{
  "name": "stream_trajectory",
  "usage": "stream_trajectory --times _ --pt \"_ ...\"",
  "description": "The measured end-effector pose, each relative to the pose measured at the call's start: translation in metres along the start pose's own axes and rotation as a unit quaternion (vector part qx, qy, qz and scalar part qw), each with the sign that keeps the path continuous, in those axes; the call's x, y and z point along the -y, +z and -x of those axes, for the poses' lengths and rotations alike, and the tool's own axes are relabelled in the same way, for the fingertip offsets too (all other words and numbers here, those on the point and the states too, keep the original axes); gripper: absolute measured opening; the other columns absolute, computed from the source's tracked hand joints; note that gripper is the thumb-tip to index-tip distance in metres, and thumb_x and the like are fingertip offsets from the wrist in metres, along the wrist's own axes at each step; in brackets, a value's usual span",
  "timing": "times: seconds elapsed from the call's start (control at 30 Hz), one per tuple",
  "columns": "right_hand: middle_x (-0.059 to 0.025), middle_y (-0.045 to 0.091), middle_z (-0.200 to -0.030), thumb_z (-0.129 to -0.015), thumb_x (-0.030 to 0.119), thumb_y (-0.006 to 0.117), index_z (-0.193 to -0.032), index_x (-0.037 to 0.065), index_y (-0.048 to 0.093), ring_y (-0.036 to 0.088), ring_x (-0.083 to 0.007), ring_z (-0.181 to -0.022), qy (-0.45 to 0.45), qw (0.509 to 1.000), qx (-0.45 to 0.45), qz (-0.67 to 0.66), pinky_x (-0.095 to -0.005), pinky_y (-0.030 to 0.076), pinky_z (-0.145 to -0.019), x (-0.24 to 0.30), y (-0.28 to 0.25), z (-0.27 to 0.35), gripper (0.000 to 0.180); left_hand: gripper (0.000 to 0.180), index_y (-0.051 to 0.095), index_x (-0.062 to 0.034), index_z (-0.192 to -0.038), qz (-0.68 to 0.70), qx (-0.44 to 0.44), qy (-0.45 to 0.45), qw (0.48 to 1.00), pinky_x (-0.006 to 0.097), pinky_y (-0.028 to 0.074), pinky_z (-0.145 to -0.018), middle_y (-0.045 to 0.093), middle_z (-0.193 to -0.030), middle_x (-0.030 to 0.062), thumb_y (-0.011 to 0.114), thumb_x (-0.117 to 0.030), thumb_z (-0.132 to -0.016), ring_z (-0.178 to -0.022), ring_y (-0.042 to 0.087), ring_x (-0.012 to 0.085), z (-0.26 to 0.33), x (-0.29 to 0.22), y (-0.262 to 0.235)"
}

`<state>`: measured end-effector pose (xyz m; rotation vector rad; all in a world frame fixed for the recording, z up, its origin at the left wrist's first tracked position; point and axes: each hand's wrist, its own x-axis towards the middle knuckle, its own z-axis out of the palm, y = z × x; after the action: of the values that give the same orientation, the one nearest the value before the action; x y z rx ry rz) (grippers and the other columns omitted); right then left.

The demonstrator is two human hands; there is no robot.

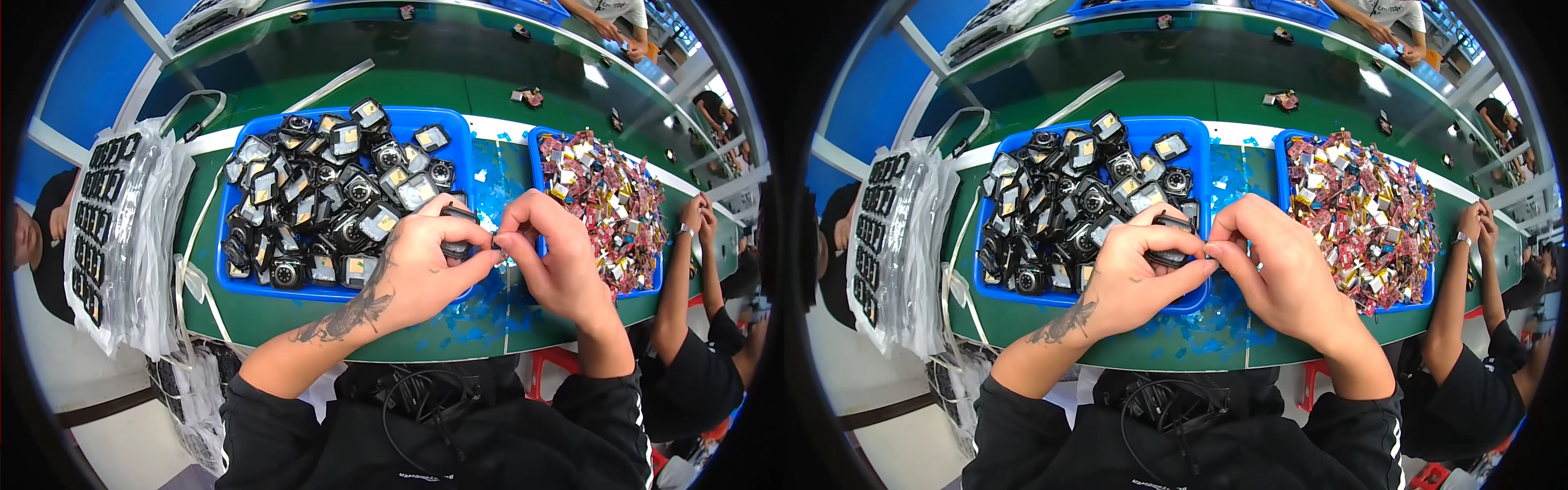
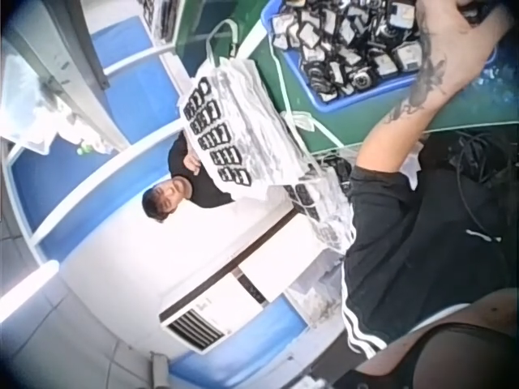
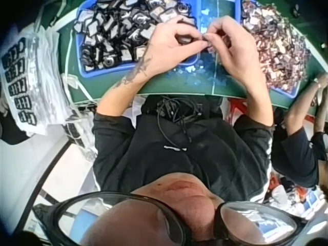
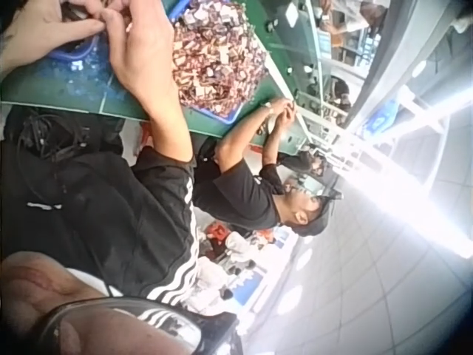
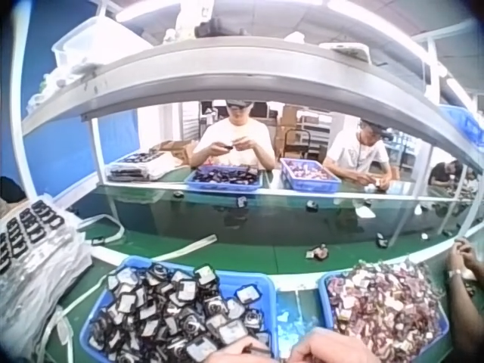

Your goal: Assemble and organize electronic components, specifically camera or sensor modules, on a factory production line.

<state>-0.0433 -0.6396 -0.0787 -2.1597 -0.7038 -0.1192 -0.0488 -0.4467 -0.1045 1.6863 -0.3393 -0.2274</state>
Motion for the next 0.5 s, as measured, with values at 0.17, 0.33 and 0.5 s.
stream_trajectory --times 0.17,0.33,0.5 --pt "-0.0090 0.057 -0.082 -0.082 -0.004 0.066 -0.092 0.002 0.058 0.060 -0.0246 -0.071 0.024 1.000 -0.004 -0.003 -0.0314 0.047 -0.057 0.001 -0.002 0.002 0.013 0.011 0.072 0.0023 -0.092 -0.001 0.005 0.025 1.000 0.018 0.054 -0.063 0.056 -0.100 0.0084 0.074 0.000 -0.081 -0.091 0.058 0.0092 0.002 0.000 0.002" --pt "-0.0099 0.056 -0.080 -0.080 -0.002 0.069 -0.091 0.002 0.055 0.061 -0.0279 -0.069 -0.085 0.987 -0.028 0.132 -0.0352 0.048 -0.055 0.001 0.007 0.000 0.017 0.010 0.073 0.0021 -0.090 -0.002 -0.011 0.024 1.000 0.020 0.051 -0.063 0.058 -0.096 0.0071 0.075 -0.002 -0.081 -0.088 0.058 0.0095 0.003 0.000 0.002" --pt "-0.0112 0.056 -0.080 -0.085 0.001 0.062 -0.092 0.002 0.054 0.061 -0.0317 -0.070 -0.114 0.980 0.021 0.159 -0.0392 0.049 -0.057 0.005 0.000 0.016 0.010 0.017 0.072 0.0022 -0.088 -0.010 -0.016 0.046 0.999 0.032 0.051 -0.078 0.064 -0.094 0.0109 0.076 -0.011 -0.079 -0.090 0.062 0.0186 -0.003 0.006 -0.004"
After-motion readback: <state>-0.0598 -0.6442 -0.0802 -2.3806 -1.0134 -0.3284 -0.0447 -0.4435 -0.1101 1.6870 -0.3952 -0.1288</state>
